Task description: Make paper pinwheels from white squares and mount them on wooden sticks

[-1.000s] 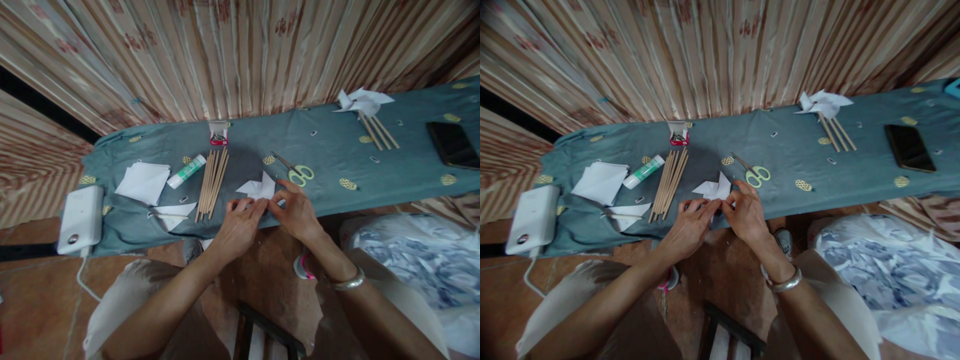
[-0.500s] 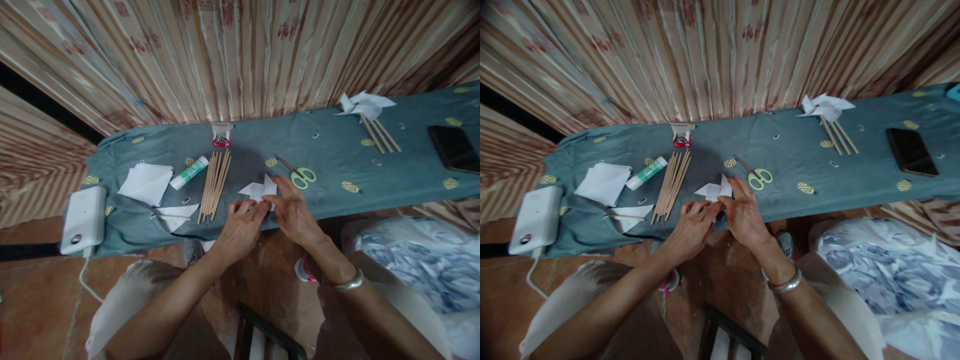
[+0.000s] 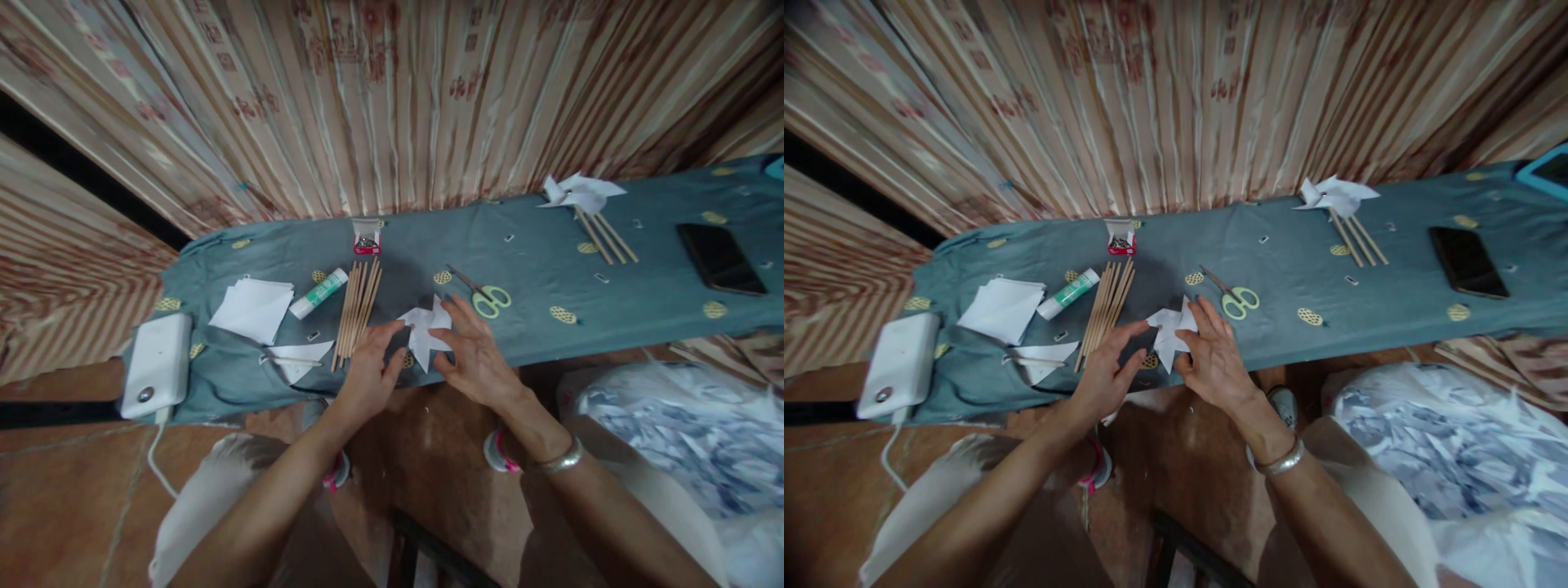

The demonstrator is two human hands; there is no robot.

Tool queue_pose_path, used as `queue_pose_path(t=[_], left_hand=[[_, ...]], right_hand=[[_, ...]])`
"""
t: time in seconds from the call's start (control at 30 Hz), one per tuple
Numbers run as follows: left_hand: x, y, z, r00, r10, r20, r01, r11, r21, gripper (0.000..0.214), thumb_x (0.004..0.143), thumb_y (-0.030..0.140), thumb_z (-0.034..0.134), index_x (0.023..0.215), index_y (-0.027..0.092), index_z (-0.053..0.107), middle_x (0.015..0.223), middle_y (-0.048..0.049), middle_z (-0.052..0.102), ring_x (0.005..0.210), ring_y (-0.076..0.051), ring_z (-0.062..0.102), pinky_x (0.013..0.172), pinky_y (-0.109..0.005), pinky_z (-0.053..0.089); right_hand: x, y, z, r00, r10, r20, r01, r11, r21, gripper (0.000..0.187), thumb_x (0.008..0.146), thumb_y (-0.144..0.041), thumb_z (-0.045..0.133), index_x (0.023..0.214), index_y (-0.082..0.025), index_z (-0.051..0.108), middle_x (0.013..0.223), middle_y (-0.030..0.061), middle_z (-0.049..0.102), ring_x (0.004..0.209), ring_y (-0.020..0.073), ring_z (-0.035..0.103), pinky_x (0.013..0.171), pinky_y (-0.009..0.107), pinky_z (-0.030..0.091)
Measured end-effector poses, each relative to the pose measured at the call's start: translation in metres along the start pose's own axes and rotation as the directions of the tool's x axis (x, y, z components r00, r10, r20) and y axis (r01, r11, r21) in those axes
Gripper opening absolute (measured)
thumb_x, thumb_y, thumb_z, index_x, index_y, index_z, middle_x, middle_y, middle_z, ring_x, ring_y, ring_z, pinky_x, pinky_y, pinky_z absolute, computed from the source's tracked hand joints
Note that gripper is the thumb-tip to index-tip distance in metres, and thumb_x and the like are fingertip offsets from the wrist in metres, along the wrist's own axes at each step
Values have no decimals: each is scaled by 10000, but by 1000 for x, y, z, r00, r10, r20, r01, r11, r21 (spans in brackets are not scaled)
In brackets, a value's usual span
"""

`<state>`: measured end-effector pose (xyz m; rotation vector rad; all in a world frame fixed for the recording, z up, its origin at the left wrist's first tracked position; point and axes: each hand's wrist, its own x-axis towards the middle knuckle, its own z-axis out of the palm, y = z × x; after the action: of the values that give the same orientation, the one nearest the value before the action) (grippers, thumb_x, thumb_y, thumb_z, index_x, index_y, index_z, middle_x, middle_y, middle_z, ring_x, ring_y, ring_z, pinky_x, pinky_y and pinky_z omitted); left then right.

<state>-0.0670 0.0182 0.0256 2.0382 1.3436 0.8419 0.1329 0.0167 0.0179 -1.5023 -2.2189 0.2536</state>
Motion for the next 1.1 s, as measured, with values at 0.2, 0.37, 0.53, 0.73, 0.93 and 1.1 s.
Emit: queue_pose_path(t=[0.2,0.37,0.53,0.73,0.93,1.1], left_hand=[[3,-3,4,941,-333,61,312,785,-534,396,813,215,614,1202,161,564,1196,-130,661,1115,-229,622,986,-424,473],[7,6,-2,821,-531,208,425,326,-845,489,718,221,751,1164,158,562,1078,-104,710,1078,-238,656,1014,-447,457],[9,15,-8,769,-581,267,424,150,-893,494,711,162,756,1160,139,551,1003,-97,734,1007,-211,686,1026,-424,450],[12,22,-9,712,-618,333,440,24,-898,433,790,114,666,1192,125,504,973,-137,744,987,-246,704,1036,-452,441],[21,34,-1,650,-619,441,519,-62,-853,207,909,144,514,1111,115,546,944,-157,741,907,-233,727,964,-410,507],[30,33,9,663,-594,455,497,-105,-862,134,895,148,530,1005,120,601,931,-136,739,840,-197,722,862,-350,551]], right_hand=[[3,1,2,995,-86,-41,84,996,-40,300,795,-139,522,1032,-114,704,1397,219,523,1400,382,338,1014,604,398],[7,2,-1,992,-111,-61,112,994,7,277,831,-122,503,992,-124,728,1368,198,554,1412,352,328,1043,580,404],[8,5,0,993,-100,-59,103,994,34,288,862,-107,491,1012,-137,735,1358,182,567,1405,338,348,1060,565,410],[14,11,6,997,-37,-74,44,993,109,282,865,-103,495,975,-142,751,1333,169,592,1399,322,362,1088,515,401],[18,8,6,996,77,-41,-65,970,232,272,870,-131,511,984,-174,754,1366,129,579,1408,292,352,1099,485,391],[16,3,5,993,64,-94,-42,974,223,251,886,-167,516,979,-188,748,1357,125,585,1395,297,371,1073,508,411]])
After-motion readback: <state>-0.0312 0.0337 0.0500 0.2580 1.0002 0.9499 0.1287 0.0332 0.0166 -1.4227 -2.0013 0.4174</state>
